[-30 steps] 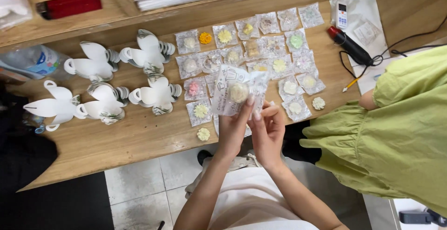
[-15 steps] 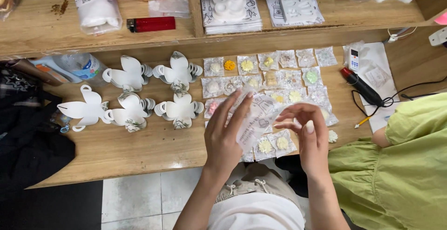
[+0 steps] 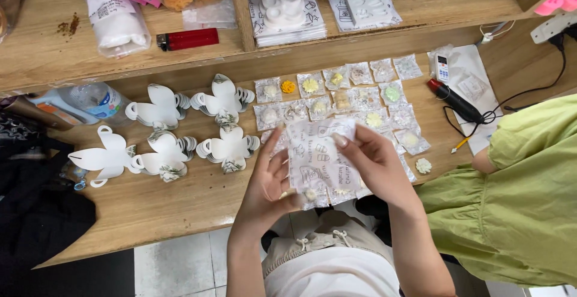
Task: The person places small floral-shaped wax melts into individual plastic bags and organizes them on a table and a shelf.
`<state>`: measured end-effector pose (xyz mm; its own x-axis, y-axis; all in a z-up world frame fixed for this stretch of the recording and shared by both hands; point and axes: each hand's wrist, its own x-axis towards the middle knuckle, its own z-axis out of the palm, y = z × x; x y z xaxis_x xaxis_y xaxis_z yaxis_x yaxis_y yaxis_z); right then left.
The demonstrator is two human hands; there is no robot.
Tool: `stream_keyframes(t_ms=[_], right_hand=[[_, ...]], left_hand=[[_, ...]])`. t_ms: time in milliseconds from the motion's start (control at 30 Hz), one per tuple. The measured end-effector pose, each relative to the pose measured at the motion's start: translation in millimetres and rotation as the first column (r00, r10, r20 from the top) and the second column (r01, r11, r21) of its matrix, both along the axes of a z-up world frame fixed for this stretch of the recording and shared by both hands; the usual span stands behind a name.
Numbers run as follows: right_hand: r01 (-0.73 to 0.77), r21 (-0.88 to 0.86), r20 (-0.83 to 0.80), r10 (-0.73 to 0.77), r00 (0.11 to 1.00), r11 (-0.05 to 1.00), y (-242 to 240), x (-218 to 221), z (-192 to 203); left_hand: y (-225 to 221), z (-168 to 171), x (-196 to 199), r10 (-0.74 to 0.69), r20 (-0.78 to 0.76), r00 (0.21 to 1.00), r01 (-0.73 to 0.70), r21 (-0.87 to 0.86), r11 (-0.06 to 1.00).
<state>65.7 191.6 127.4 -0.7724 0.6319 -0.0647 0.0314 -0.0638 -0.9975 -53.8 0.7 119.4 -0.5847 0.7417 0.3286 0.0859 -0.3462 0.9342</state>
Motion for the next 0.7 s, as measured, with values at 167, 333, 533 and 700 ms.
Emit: stream_keyframes(t_ms=[167, 333, 533, 700], right_hand=[[-0.247, 0.394, 0.088, 0.231, 0.969, 0.885, 0.2, -23.6, 44.8], [-0.019, 0.739, -0.024, 0.055, 0.998, 0.674, -15.1, -4.4, 89.4], [0.035, 0.949, -0.032, -0.016, 0.999, 0.314, -35.7, 11.0, 86.0], [0.062, 0.987, -0.049, -0.087, 0.995, 0.151, -36.9, 5.0, 84.9]], left_hand=[[26.2, -21.0, 14.2, -0.047, 0.632, 0.773, 0.065, -0.006, 0.998], [33.8, -20.1, 17.0, 0.126, 0.707, 0.696, -0.168, -0.010, 0.986], [41.8, -5.2, 33.0, 0.261, 0.687, 0.678, -0.385, 0.028, 0.923], [44.7, 5.0, 49.8, 0.283, 0.619, 0.732, -0.384, 0.032, 0.923]])
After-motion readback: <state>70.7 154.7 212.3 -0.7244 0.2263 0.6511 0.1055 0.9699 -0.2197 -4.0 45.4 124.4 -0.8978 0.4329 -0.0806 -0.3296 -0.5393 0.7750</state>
